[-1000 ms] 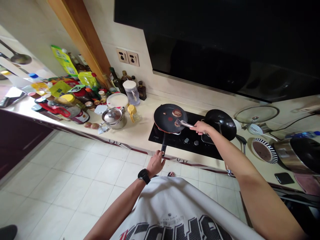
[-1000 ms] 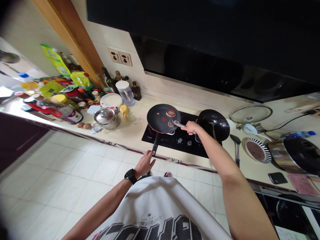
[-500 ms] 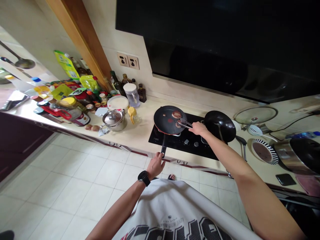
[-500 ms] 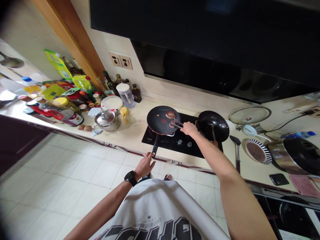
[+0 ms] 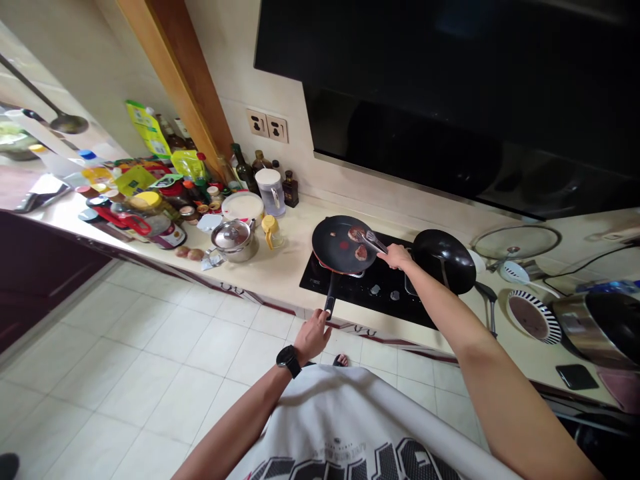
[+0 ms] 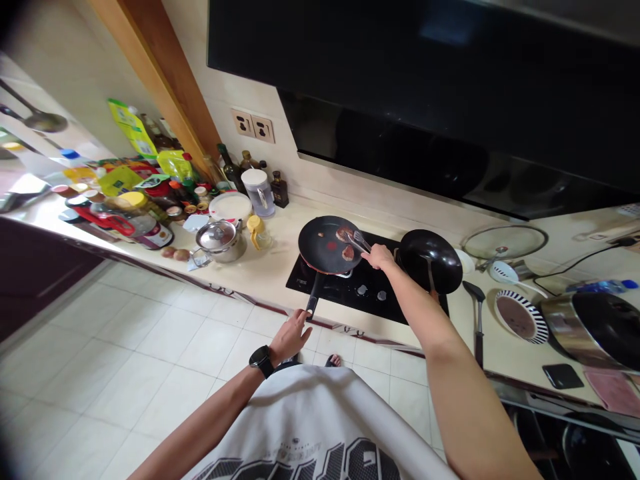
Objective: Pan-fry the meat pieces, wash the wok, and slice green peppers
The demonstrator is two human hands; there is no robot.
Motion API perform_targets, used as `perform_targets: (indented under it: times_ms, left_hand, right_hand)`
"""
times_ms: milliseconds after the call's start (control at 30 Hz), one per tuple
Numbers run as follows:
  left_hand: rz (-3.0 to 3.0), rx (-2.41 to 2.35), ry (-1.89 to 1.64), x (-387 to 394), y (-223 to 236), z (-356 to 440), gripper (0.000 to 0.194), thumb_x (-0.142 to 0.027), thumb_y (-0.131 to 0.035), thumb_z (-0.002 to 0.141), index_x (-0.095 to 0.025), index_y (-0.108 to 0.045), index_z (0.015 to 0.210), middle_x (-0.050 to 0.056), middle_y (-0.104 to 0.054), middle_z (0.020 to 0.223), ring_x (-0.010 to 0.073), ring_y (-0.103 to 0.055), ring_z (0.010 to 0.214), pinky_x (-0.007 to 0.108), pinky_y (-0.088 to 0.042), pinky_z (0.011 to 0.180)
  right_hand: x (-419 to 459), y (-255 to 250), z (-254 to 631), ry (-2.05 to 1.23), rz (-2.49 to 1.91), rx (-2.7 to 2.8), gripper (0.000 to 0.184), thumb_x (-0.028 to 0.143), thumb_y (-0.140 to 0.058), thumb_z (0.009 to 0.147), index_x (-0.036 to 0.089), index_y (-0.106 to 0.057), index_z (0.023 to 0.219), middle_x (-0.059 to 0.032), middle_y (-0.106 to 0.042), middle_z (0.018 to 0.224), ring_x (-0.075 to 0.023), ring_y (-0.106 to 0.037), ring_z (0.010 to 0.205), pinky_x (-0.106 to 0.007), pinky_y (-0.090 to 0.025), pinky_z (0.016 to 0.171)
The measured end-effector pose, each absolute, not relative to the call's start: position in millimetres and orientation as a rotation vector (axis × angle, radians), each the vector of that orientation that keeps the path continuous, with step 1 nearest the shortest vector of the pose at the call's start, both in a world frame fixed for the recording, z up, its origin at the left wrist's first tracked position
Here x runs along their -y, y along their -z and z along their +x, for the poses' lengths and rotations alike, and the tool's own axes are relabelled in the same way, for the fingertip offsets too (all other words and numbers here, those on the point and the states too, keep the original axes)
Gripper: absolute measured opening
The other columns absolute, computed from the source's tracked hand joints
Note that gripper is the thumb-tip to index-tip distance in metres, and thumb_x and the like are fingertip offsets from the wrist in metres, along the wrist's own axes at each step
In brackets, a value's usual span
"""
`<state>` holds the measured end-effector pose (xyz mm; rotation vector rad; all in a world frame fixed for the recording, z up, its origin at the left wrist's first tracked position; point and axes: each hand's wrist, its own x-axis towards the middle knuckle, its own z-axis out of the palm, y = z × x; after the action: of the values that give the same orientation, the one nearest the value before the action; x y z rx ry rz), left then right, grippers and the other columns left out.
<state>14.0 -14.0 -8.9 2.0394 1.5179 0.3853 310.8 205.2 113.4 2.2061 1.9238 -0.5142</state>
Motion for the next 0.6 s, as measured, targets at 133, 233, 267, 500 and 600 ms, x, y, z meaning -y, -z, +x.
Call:
perform_targets:
  times_ms: [133, 233, 267, 500, 600]
  left_hand:
    - [2.044, -1.529, -0.377, 12.3, 7.8, 13.1, 0.028, -0.019, -0.048, 0.097, -0.021, -0.051, 0.124, 0.010, -0.058, 0.125, 0.0202, -0.068, 0.099, 0.032, -0.052, 0.086]
    - [2.045, -1.536, -0.362, 9.8, 5.5, 12.1, 0.025, -0.019, -0.045, 0.098, -0.021, -0.053, 0.122, 0.009, -0.060, 0.122, 0.0200, -0.068, 0.097, 0.032, -0.052, 0.085]
    - [2.047, -1.537, -0.356, 9.0, 4.4, 11.9, 0.024, -0.018, -0.044, 0.098, -0.020, -0.053, 0.121, 0.009, -0.061, 0.120, 0.0201, -0.068, 0.096, 0.032, -0.052, 0.085]
    - [2.039, -1.549, -0.331, 6.7, -0.2, 12.5, 0.023, -0.018, -0.044, 0.098, -0.022, -0.054, 0.119, 0.008, -0.062, 0.119, 0.0200, -0.069, 0.095, 0.032, -0.051, 0.084]
    - [2.045, -1.551, -0.334, 7.4, 0.8, 13.1, 0.023, -0.018, -0.044, 0.099, -0.021, -0.054, 0.119, 0.009, -0.061, 0.120, 0.0201, -0.069, 0.095, 0.033, -0.051, 0.083]
  right_hand:
    - [-211.0, -109.1, 309.7, 0.363, 2.184, -1.900, 0.046, 0.057, -0.059, 0.095, 0.013, -0.075, 0.101, -0.0147, -0.074, 0.082, -0.0255, -0.074, 0.079, -0.032, -0.054, 0.073]
    - [-214.2, -106.5, 308.2, 0.210, 2.160, -1.925, 0.046, 0.054, -0.064, 0.093, 0.013, -0.073, 0.112, -0.0196, -0.074, 0.101, -0.0309, -0.072, 0.100, -0.035, -0.054, 0.082]
    - [-215.3, -105.7, 307.0, 0.187, 2.150, -1.936, 0.047, 0.054, -0.065, 0.092, 0.013, -0.072, 0.115, -0.0207, -0.072, 0.108, -0.0318, -0.070, 0.105, -0.036, -0.054, 0.084]
    - [-220.4, -104.9, 300.9, 0.157, 2.175, -1.964, 0.049, 0.054, -0.060, 0.095, 0.014, -0.069, 0.122, -0.0217, -0.069, 0.121, -0.0321, -0.068, 0.112, -0.036, -0.053, 0.088]
    - [-220.4, -106.3, 305.1, 0.162, 2.174, -1.962, 0.048, 0.054, -0.060, 0.095, 0.014, -0.069, 0.121, -0.0211, -0.069, 0.120, -0.0318, -0.068, 0.111, -0.035, -0.053, 0.086]
